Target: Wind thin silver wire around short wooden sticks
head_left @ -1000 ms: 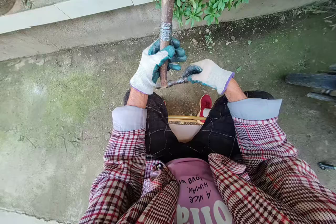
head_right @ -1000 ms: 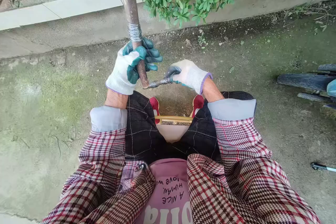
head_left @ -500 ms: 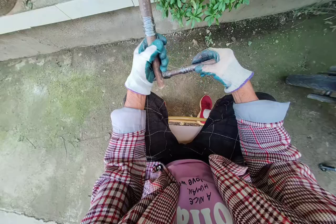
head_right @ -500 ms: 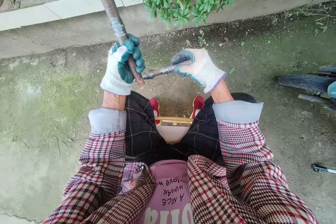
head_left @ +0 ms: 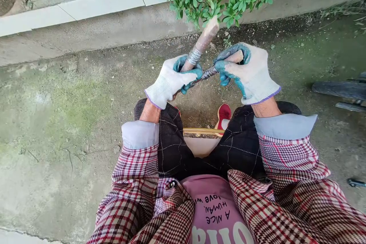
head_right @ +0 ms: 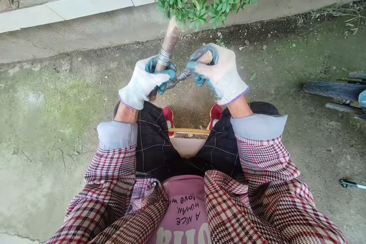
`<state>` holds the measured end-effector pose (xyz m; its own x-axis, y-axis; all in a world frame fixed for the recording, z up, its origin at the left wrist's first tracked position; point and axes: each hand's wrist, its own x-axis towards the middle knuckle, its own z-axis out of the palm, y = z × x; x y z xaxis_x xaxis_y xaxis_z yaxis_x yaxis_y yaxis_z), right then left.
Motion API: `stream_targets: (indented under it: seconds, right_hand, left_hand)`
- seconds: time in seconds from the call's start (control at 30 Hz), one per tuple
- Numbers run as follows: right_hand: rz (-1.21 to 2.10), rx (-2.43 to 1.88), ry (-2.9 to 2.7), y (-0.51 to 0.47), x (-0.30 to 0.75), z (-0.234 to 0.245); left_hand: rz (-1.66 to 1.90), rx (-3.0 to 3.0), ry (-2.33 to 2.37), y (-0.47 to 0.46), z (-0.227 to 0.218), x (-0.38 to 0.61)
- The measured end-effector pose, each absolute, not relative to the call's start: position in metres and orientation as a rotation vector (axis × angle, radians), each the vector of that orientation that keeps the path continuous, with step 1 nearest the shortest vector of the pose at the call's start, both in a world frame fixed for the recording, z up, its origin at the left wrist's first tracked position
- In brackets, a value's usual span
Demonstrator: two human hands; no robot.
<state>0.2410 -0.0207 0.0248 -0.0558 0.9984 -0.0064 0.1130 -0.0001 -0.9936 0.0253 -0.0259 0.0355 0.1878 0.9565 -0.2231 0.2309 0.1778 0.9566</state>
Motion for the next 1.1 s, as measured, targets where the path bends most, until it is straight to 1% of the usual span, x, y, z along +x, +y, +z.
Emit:
stream_targets:
  seconds: [0.13, 0.3, 0.4, 0.57, 0.67, 0.77, 0.93, 1.1]
  right_hand:
    - [1.162, -1.249, -1.254, -0.027, 0.233, 0.03]
    - [1.093, -1.261, -1.194, -0.028, 0.222, 0.027]
    - [1.089, -1.243, -1.19, -0.027, 0.221, 0.026]
    - [1.212, -1.312, -1.187, -0.029, 0.222, 0.039]
    - [1.205, -1.338, -1.172, -0.032, 0.221, 0.049]
    - [1.21, -1.313, -1.167, -0.035, 0.223, 0.057]
    - [1.311, -1.354, -1.172, -0.039, 0.231, 0.063]
    - [1.387, -1.322, -1.234, -0.039, 0.239, 0.057]
  left_hand:
    - [0.763, 1.455, 1.291, -0.029, 0.034, 0.026]
    - [0.824, 1.737, 1.439, -0.022, 0.02, 0.023]
    - [0.829, 1.8, 1.487, -0.02, 0.014, 0.02]
    - [0.818, 1.537, 1.522, -0.027, 0.028, 0.02]
    - [0.806, 1.346, 1.519, -0.031, 0.043, 0.024]
    - [0.835, 1.289, 1.526, -0.033, 0.053, 0.024]
    - [0.867, 1.269, 1.547, -0.036, 0.053, 0.018]
    - [0.879, 1.217, 1.587, -0.031, 0.048, 0.019]
